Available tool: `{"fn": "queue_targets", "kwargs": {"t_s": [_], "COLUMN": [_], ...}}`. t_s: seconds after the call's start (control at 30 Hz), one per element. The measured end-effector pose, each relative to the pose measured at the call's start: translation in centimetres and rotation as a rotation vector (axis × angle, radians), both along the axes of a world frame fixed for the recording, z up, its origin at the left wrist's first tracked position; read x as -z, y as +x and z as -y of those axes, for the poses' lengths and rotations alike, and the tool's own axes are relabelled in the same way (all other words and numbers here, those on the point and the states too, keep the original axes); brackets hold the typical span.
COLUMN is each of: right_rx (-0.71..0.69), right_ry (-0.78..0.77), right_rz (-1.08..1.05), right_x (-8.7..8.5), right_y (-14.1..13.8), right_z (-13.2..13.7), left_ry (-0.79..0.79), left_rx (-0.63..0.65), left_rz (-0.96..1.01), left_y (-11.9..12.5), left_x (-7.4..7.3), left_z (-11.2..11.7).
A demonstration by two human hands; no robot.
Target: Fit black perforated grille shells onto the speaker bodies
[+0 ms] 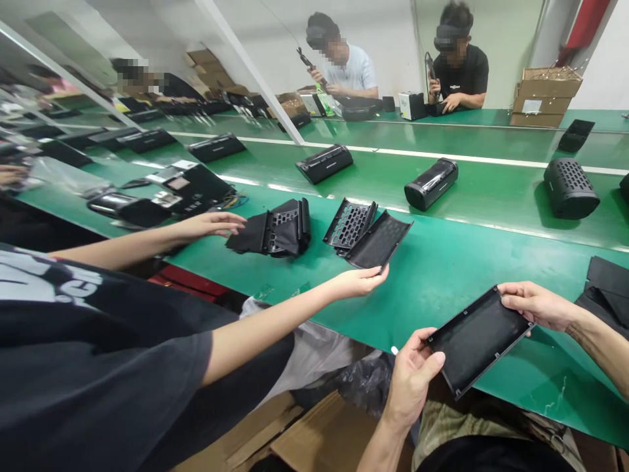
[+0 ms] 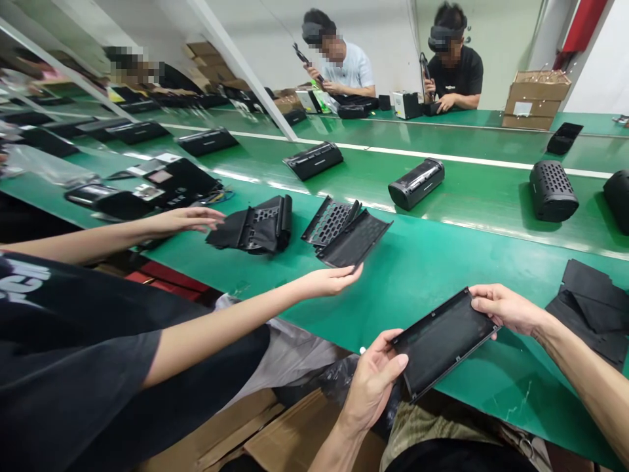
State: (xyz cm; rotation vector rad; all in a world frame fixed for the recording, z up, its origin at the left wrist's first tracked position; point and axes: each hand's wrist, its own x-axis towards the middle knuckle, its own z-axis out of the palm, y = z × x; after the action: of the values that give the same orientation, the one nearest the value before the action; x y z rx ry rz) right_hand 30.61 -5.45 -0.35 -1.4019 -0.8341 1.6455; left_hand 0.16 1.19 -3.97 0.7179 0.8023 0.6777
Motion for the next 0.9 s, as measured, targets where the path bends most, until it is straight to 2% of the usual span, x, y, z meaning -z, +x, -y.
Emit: {"fn": "queue_targets", "kwargs": {"t_s": [0.37, 0.53, 0.67, 0.77, 0.9], "right_rx": [0.025, 0.059, 0.090, 0.097, 0.082], "right_ry": [-0.006, -0.024, -0.030, -0.033, -0.050], "right_rz": [-0.010, -0.036, -0.067, -0.085, -0.111], "right_x": [-0.5, 0.0, 0.5, 0.5, 0.2], "right_y": [-0.2, -0.1, -0.1, -0.2, -0.4], "right_z": [0.1, 0.1, 0.0, -0.2, -0.7], "left_ry": [0.018, 0.022, -0.003, -0.087, -0.338], "left_rx": [0.002, 0.005, 0.031, 0.050, 0.120], "left_rz": [0.000, -0.001, 0.035, 0.114, 0.177], "left_y": [0.2, 0.1, 0.1, 0.0, 0.2], "left_x": [-0.2, -0.1, -0.7, -1.2, -1.3], "left_z": [0.1, 0.0, 0.1, 0.0, -0.7]}}
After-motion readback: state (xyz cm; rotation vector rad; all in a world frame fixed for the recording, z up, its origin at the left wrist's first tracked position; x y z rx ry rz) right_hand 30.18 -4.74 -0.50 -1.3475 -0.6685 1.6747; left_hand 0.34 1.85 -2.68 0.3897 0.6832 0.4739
